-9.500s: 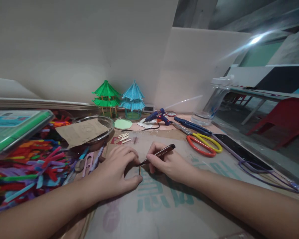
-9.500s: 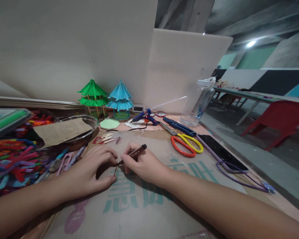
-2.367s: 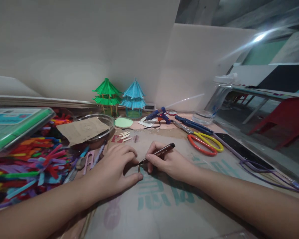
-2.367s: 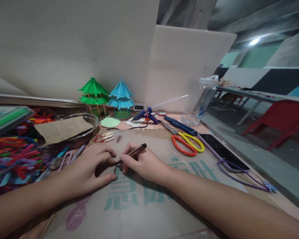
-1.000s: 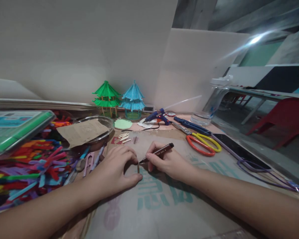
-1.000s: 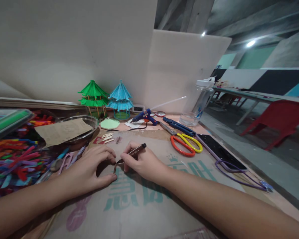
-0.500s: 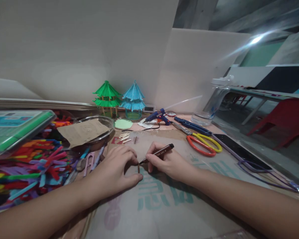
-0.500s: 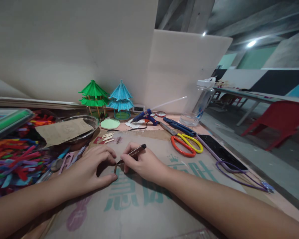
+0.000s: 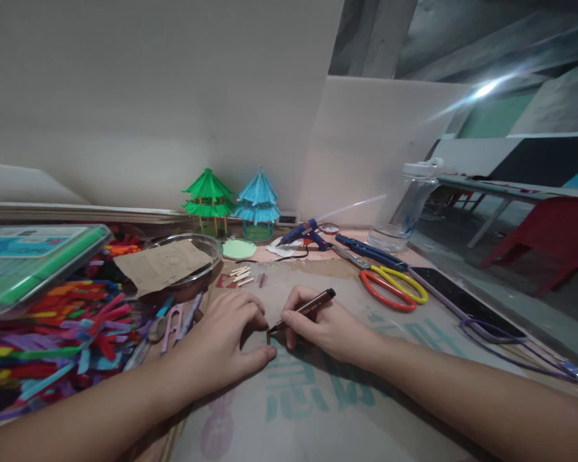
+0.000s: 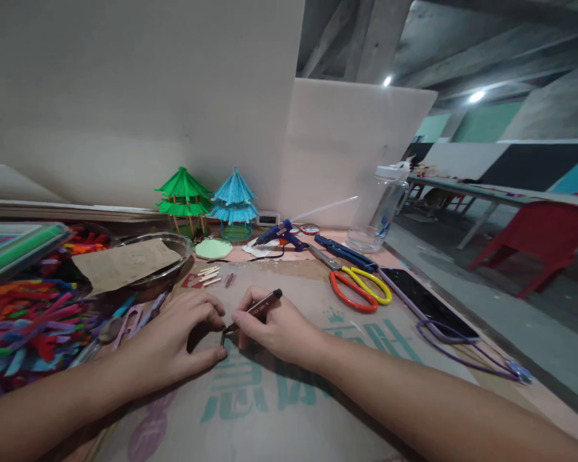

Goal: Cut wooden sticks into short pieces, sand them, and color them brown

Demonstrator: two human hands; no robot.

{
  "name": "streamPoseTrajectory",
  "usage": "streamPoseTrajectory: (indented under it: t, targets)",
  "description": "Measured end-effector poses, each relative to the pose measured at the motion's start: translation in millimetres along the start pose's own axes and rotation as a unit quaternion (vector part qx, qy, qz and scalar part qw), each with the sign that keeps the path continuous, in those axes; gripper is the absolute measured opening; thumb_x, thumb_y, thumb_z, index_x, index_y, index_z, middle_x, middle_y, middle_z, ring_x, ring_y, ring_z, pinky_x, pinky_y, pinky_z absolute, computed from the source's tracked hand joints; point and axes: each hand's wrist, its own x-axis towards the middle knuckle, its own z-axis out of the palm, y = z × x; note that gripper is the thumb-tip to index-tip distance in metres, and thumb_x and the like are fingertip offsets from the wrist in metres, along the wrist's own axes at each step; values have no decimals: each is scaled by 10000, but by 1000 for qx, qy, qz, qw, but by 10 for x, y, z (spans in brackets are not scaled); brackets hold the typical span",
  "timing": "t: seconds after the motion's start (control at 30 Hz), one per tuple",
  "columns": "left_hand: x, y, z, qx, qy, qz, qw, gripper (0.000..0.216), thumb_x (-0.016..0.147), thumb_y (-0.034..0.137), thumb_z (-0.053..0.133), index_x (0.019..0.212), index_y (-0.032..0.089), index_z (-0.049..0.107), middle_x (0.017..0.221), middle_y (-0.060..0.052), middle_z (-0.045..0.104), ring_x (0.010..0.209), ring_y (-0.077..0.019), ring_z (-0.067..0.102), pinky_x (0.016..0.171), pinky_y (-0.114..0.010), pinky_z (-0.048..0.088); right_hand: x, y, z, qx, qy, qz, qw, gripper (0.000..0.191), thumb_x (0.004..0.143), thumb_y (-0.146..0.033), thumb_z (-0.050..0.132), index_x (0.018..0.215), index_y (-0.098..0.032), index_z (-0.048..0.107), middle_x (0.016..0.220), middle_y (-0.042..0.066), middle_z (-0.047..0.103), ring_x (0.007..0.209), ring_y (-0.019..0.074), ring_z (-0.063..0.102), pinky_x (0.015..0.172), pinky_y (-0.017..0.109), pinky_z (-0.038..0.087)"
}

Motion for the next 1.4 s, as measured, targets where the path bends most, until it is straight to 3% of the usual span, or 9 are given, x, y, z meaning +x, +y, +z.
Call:
streamPoseTrajectory:
  t: [0.33,0.43,0.53,0.77,1.27,1.4]
  targets:
    - [4,-11,-9,8,-2,4,1000,209,790,374,707,871,216,597,1019,-44,633,1007,-264,552,886,-411,411,-13,-1,-15,13,-31,32,999,293,818,-459,603,758,-214,455,533,-40,603,508,112,527,521,228,383]
    - [8,-21,-25,5,2,22,1000,118,915,310,551,950,228,628,996,-44,658,980,-243,565,878,-404,397,-16,7,-21,22,-35,28,999,275,830,-439,595,765,-216,450,535,-44,603,524,114,551,541,232,408]
    - [16,-41,-24,12,7,52,999,232,957,202,438,924,242,664,962,-30,675,949,-213,581,868,-388,385,-12,20,-19,25,-36,20,999,245,843,-406,586,773,-216,448,531,-49,599,526,109,552,542,227,410]
    - [29,-63,-15,21,-6,48,999,166,924,252,539,883,254,700,942,-23,696,937,-206,600,875,-377,395,-11,23,-25,19,-41,23,999,218,845,-366,584,769,-218,444,535,-47,613,530,112,570,518,216,401]
    - [1,-48,-22,35,9,49,998,122,897,191,578,832,236,671,903,-15,686,892,-201,608,827,-354,415,6,52,24,25,-47,21,998,247,823,-411,588,763,-220,443,525,-59,582,477,98,503,489,208,366]
    - [9,-41,-34,36,1,50,998,116,899,195,581,851,238,677,923,-15,687,917,-204,606,845,-360,409,-14,31,20,36,-42,9,998,265,834,-424,601,777,-219,443,536,-53,591,531,111,545,567,231,425]
